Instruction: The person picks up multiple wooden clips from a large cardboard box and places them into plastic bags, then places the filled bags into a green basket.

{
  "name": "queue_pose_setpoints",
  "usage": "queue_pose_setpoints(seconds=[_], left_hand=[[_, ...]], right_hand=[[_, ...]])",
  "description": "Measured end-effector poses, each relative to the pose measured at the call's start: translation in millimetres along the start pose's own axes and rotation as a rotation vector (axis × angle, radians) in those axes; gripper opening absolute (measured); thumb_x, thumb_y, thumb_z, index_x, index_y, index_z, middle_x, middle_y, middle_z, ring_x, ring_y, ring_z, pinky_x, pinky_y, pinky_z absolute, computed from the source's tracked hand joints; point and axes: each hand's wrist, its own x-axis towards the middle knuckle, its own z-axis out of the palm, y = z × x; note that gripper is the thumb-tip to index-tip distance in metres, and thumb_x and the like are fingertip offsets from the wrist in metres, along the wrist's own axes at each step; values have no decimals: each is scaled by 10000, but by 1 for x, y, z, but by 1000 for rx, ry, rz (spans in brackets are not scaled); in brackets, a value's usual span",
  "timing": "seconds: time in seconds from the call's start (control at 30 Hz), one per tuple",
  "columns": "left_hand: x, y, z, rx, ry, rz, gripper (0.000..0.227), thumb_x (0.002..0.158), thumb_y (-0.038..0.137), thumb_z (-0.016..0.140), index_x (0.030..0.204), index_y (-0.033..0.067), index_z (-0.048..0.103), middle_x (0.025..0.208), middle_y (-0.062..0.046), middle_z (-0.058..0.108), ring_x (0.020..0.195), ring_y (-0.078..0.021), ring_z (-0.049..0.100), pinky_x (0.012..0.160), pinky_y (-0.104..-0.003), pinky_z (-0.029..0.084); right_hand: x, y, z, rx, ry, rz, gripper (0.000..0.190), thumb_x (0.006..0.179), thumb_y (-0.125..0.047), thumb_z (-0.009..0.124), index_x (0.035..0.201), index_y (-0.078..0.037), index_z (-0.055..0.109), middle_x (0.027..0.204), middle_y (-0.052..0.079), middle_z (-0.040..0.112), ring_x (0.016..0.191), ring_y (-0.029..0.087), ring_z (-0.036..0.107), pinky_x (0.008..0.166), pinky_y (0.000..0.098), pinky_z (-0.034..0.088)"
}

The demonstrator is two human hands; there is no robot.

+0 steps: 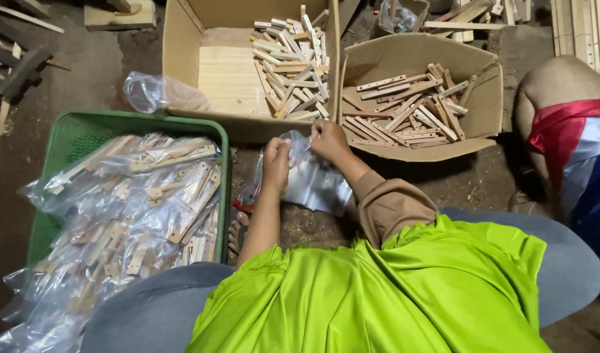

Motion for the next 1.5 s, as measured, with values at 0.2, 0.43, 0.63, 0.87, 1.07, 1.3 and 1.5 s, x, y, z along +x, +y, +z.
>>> queue_pose_setpoints(seconds=[0.2, 0.43, 0.63, 0.87, 1.07, 1.3, 1.5], left_hand=[[-8, 39, 10, 815, 20, 35, 365, 861, 170, 716, 1194, 297, 636, 1047, -99, 761, 1068, -312, 721, 953, -427, 571], [-9, 67, -6, 621, 83, 171, 367, 960, 62, 491, 1231, 142, 725, 1192, -162, 737, 1219, -339, 653, 1089, -466, 482], [10, 50, -4, 658, 230, -95, 181, 871, 266, 675, 1027, 209, 749, 819, -38, 722, 828, -205, 706, 779, -368, 573], [17, 67, 12, 708, 252, -113, 170, 847, 261, 726, 951, 135, 678, 785, -82, 678, 808, -251, 690, 689, -374, 544], [-1, 120, 47, 645, 221, -146, 276, 974, 188, 563, 1214, 183, 698, 1091, -190, 751, 1133, -364, 693, 945, -453, 561], [3, 114, 37, 647, 267, -124, 279, 961, 241, 575, 1165, 163, 748, 1115, -172, 761, 1157, -360, 685, 988, -473, 542], [30, 72, 12, 600, 357, -51, 282, 946, 356, 612, 1114, 193, 770, 1035, -98, 783, 1088, -300, 721, 943, -432, 573]], right_hand=[[22, -22, -52, 377, -461, -74, 300, 713, -33, 740, 1013, -22, 726, 887, 73, 722, 814, 181, 640, 776, 328, 528], [101, 101, -90, 135, 56, 138, 145, 863, -289, 748, 766, -184, 726, 572, 6, 657, 577, 129, 673, 607, 238, 502], [100, 129, -65, -546, -155, 135, 266, 934, -168, 670, 1183, -136, 756, 1109, 115, 733, 1066, 302, 707, 917, 469, 581], [117, 156, -48, -696, -120, -79, 170, 960, -241, 557, 949, -107, 661, 968, 115, 625, 1005, 340, 668, 832, 481, 600], [117, 134, -46, -637, -344, 112, 752, 923, -213, 640, 1595, -181, 304, 1507, 193, 466, 1339, 426, 528, 1085, 547, 506], [96, 118, -68, -618, 7, -39, 693, 937, -149, 622, 1569, -131, 336, 1134, 222, 678, 1048, 435, 674, 893, 532, 573], [101, 57, -121, -48, 738, -93, 1120, 862, -64, 864, 1654, -345, 123, 1000, 65, 793, 832, 244, 783, 708, 348, 642]])
